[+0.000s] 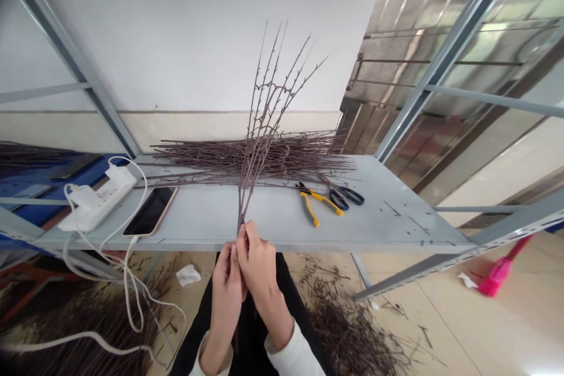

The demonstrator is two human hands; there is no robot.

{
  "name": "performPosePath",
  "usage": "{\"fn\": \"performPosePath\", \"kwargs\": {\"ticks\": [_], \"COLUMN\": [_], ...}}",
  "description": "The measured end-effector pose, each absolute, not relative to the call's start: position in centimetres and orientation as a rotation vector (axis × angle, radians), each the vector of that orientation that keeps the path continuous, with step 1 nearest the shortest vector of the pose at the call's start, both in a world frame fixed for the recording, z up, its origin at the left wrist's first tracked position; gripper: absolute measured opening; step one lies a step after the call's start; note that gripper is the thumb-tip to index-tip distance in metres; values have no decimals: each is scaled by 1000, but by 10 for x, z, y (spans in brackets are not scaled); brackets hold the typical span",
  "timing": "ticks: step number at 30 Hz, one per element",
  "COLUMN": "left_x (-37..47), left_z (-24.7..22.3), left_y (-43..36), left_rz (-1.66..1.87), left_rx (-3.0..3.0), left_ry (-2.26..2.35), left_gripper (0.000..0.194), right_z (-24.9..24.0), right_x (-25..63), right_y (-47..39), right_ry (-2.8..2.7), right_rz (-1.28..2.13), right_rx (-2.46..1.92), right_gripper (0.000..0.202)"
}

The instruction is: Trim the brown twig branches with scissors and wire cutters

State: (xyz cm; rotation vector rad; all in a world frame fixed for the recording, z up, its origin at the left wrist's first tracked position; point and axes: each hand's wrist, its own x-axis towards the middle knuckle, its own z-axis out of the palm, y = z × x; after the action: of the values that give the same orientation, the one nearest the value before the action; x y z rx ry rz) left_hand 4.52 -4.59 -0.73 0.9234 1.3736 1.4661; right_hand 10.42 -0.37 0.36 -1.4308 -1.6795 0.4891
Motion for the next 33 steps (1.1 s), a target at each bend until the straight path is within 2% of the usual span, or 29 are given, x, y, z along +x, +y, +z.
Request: {"fn": "performPosePath", "kwargs": {"ticks": [33], "left_x": [52], "left_z": [4], "left_y": [-55], "left_rz": [1352], "left_rx": [1103], "left_ry": [1457], "left_gripper": [31], "right_z": [1], "right_x": [103], "right_y": [-19], "right_ry": [-1275], "right_rz": [331], "right_rx": [-1440], "right_gripper": [26]}}
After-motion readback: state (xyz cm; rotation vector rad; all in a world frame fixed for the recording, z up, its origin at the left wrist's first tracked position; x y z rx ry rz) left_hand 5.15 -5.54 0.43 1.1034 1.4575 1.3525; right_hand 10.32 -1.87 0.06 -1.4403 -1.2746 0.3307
